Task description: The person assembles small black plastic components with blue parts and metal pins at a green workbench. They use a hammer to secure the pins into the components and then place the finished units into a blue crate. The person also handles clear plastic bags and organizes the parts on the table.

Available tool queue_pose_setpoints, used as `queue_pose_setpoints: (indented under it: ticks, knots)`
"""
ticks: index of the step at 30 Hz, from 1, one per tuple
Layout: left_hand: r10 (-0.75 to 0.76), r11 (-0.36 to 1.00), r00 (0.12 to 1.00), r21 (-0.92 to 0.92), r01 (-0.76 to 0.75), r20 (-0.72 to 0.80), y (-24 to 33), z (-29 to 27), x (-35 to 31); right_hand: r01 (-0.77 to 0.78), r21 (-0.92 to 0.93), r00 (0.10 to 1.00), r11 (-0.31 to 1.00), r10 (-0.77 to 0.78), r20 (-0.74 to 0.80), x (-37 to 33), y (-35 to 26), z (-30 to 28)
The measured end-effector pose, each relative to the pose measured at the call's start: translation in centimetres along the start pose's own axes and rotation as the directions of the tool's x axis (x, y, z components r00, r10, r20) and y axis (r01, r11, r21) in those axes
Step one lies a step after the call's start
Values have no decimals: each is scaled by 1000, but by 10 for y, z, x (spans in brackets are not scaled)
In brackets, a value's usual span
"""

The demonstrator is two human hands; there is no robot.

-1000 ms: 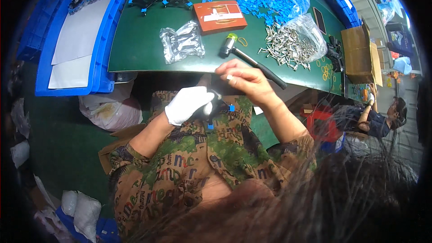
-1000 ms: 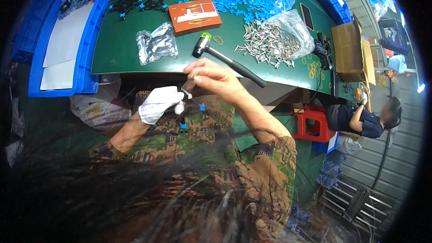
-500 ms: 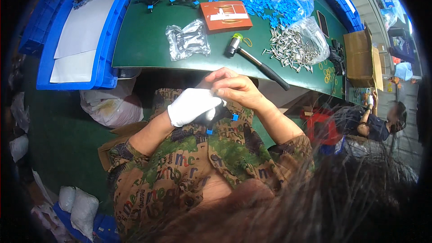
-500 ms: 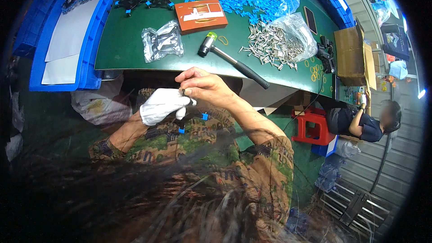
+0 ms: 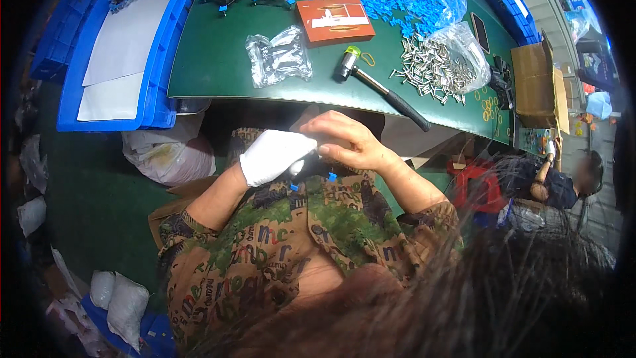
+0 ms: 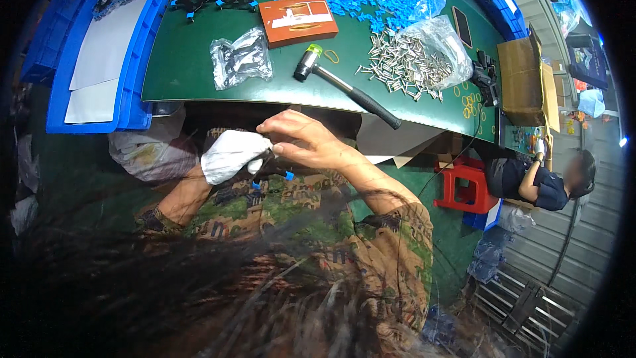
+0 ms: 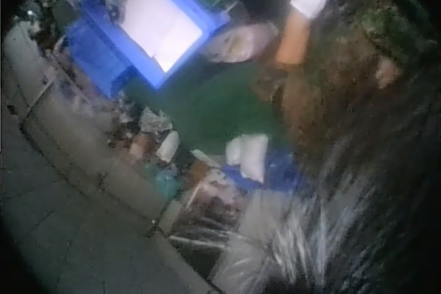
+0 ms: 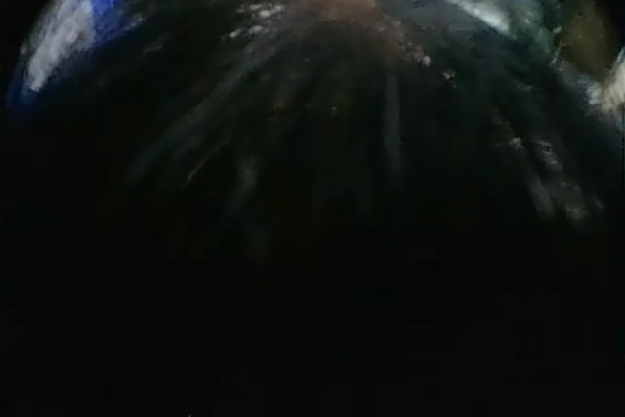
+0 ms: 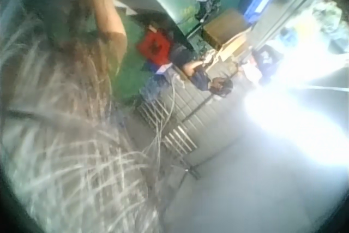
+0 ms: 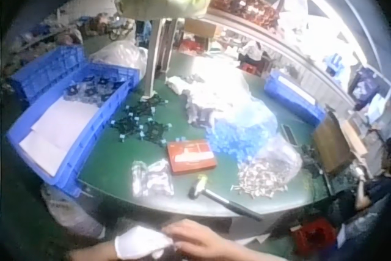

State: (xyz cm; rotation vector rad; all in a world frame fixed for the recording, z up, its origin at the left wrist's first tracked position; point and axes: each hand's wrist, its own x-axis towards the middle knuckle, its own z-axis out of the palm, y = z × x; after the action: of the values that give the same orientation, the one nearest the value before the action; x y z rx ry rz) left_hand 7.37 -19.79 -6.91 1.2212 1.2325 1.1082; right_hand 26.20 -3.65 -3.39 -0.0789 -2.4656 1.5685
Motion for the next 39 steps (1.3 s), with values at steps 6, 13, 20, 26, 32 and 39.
queue_pose_setpoints:
  ticks: [6, 13, 20, 26, 32, 39]
  knots:
    - [42, 961, 998, 270, -55, 52, 6, -5, -4, 91, -325, 995, 941, -102, -16, -7, 8, 6]
    - [-73, 898, 993, 438, 26, 90, 12, 1, -8, 223, -485, 964, 846, -264, -17, -9, 21, 19]
    - [-55, 947, 987, 320, 4, 150, -2, -5, -13, 182, -478, 964, 859, -252, -87, -7, 18, 27]
    - [-90, 958, 987, 284, 50, 131, -3, -2, -13, 209, -503, 960, 838, -273, -56, -6, 22, 27]
    - [-181, 972, 974, 178, 156, 138, -8, -5, -14, 213, -493, 961, 844, -273, -51, -5, 30, 32]
    - [16, 920, 985, 383, -80, 169, -9, -15, -12, 203, -460, 963, 864, -261, -66, 2, 26, 34]
